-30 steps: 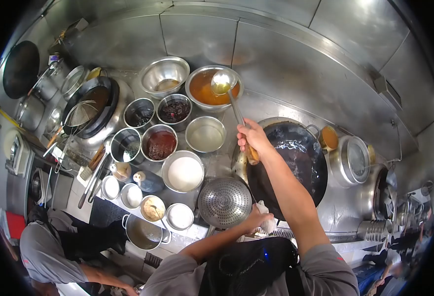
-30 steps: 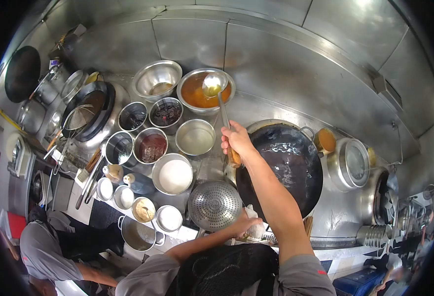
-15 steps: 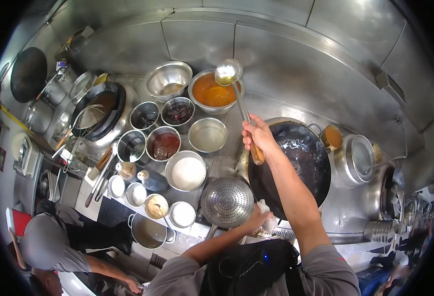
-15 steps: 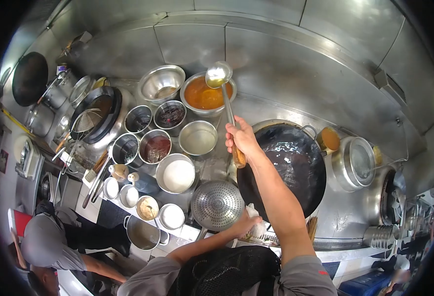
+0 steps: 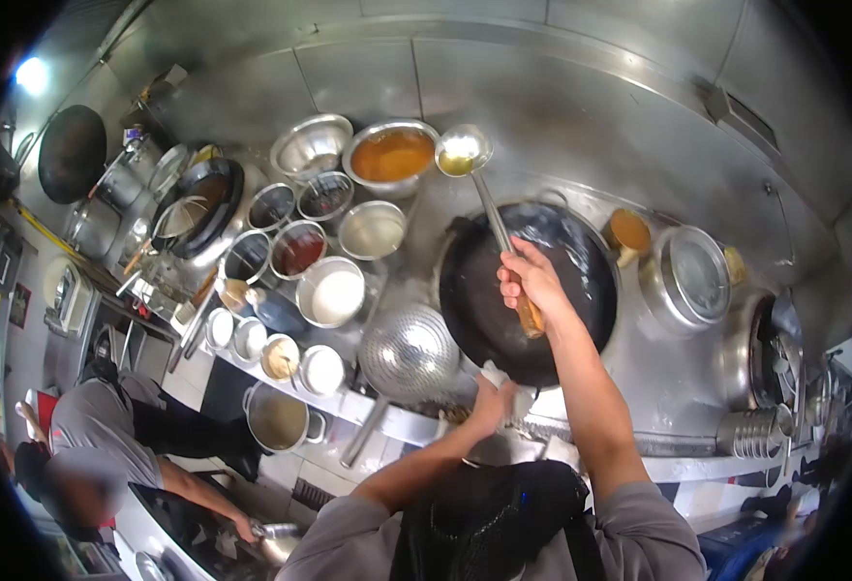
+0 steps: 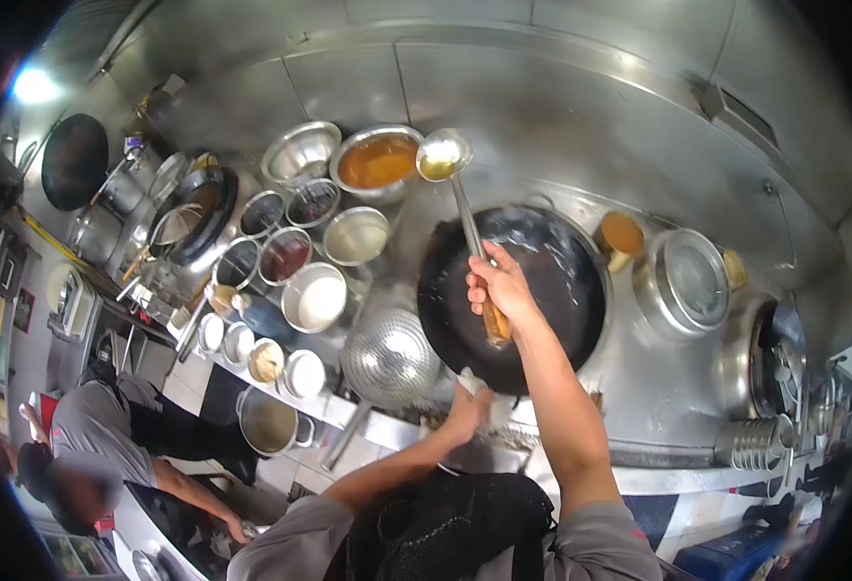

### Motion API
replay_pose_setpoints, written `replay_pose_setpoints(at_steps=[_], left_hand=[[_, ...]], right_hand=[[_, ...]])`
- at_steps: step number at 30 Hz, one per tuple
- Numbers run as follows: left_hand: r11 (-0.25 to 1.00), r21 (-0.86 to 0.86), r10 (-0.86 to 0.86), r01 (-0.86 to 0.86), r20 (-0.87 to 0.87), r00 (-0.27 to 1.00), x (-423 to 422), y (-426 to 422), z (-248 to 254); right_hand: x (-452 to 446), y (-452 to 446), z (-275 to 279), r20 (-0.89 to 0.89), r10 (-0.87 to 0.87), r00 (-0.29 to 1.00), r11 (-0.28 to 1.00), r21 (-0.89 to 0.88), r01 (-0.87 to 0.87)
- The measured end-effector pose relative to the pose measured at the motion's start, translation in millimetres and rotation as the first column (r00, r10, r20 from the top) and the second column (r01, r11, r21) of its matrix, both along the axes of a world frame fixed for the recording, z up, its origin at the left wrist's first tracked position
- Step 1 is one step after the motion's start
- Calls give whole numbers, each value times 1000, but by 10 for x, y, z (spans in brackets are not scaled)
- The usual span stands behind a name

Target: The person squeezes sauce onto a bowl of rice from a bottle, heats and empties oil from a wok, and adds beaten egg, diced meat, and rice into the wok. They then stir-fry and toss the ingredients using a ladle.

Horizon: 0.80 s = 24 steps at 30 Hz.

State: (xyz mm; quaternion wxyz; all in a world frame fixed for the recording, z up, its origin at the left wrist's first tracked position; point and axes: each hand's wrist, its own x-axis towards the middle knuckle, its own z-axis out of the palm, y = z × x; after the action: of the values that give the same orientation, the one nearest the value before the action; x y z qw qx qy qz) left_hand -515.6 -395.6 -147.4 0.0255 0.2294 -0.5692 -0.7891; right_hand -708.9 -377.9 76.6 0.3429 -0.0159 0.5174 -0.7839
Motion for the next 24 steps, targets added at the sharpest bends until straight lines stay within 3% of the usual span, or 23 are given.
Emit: replay_pose_setpoints(at_steps=[1,2,3,6,7,8,9,11,12,14,16,18,19,20,22,23,24], left_hand=[[993,-118,8,-11,-29,1000,-59,116,-141],[998,47,34,-35,18,999,-123,238,-301],[988,129,94,-88,-39,995,-82,324,-43],[927,287,185,-241,208,960,155,287,411],[935,242,179,-258,303,936,254,122,-8],[965,174,150,-197,251,956,428,-29,286],[960,241,118,-144,121,986,609,-230,175],[967,182,158,-177,114,981,992,-465,533],[983,99,151,-158,75,986,1178,-645,512],[991,106,76,-82,66,995,1523,-968,456],[990,124,60,-67,58,997,1682,-1195,368],[962,263,-116,70,162,980,1831,-1316,202],[959,278,-108,61,160,981,1884,-1329,86],[990,51,-137,131,168,976,1880,-1366,-54],[916,-330,-157,229,232,960,1850,-1444,-341],[918,-324,-157,226,226,961,1855,-1456,-405],[761,-620,-75,194,212,974,1843,-1463,-438]], right_hand=[[110,307,19,15,-4,1000,1000,13,4],[215,616,14,-2,4,1000,998,61,-4],[312,912,-29,-15,12,1000,994,109,-11],[496,1665,-218,-166,80,983,913,409,-5],[537,1890,-366,-234,126,964,858,513,13],[583,2128,-477,-309,186,933,776,629,54],[607,2371,-645,-303,189,934,766,640,53],[739,2798,-957,-642,405,651,592,726,348],[914,2938,-865,-621,443,647,519,766,380],[1369,2955,-332,-389,392,834,414,884,218],[1816,3171,-578,-414,422,807,412,880,236],[1985,3128,-450,-425,473,772,403,883,240],[2076,2912,-151,-217,249,944,623,782,16],[2129,2721,2,88,75,993,825,554,-112],[2039,2488,-156,61,92,994,815,569,-111],[1928,2395,-312,28,104,994,812,576,-101],[1800,2325,-490,-9,114,993,810,580,-88]])
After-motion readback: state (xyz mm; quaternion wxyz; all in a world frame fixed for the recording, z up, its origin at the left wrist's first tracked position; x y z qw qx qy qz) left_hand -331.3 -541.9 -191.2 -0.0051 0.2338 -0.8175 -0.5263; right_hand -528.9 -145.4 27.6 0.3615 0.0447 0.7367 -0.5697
